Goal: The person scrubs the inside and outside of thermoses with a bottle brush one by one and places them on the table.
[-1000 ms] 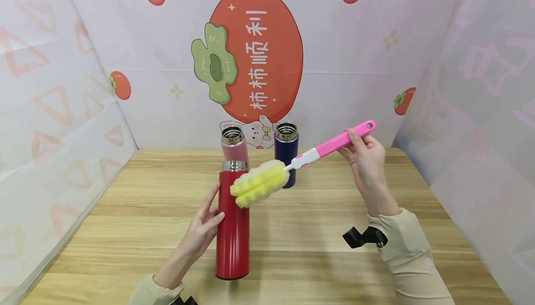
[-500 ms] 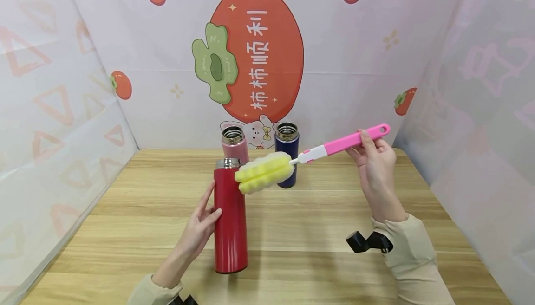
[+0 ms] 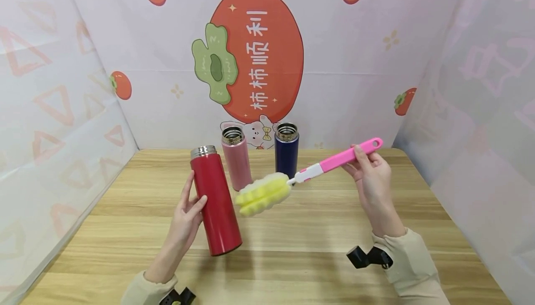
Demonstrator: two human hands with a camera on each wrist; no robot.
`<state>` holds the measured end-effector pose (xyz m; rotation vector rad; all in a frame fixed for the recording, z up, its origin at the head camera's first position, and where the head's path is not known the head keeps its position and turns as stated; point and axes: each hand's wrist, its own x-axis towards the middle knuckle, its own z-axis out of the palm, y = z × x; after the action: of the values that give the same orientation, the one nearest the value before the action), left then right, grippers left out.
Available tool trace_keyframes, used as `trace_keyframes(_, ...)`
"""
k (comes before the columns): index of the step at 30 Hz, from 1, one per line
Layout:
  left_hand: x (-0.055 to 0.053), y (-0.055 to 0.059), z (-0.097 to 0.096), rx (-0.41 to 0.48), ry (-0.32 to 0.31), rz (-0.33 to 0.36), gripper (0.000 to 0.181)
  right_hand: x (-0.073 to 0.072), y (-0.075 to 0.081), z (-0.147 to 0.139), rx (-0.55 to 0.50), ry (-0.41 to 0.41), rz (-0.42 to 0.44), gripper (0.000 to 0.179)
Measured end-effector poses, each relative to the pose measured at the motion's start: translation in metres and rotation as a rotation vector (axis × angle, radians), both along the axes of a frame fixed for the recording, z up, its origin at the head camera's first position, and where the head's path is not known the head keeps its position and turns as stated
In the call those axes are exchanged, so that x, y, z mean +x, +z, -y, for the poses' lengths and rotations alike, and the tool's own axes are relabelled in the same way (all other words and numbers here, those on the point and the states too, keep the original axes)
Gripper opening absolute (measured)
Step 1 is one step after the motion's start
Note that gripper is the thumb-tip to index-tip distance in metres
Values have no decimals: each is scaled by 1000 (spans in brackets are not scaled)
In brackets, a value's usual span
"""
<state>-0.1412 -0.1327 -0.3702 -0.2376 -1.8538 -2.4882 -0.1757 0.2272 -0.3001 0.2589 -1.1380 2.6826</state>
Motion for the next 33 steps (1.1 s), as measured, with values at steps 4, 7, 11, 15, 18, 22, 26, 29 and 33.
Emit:
trace_keyframes(4, -1, 4, 1, 15, 54, 8, 65, 3, -5, 2, 51, 7, 0, 10)
trace_keyframes(7, -1, 7, 2, 20, 99, 18, 65, 5, -9, 3, 93, 13, -2, 10)
trace_keyframes(11, -1, 10, 3, 34, 151, 11, 65, 8, -14, 5, 127, 23, -8, 10)
trace_keyframes(15, -1, 12, 3, 65, 188, -2, 66, 12, -19, 9, 196, 27, -7, 11)
trace_keyframes(18, 0, 13, 3, 87, 207, -7, 66, 14, -22, 12, 247, 26, -14, 12)
trace_keyframes(22, 2, 15, 3, 94, 224, -9, 66, 14, -23, 14, 270, 20, -23, 12)
trace_keyframes(26, 5, 18, 3, 99, 225, -13, 66, 13, -24, 16, 259, 0, -22, 11)
trace_keyframes(29, 6, 19, 3, 104, 219, -22, 66, 13, -25, 16, 227, -7, -31, 11)
trace_keyframes(33, 8, 21, 3, 113, 224, -28, 66, 10, -31, 12, 226, 2, -55, 13)
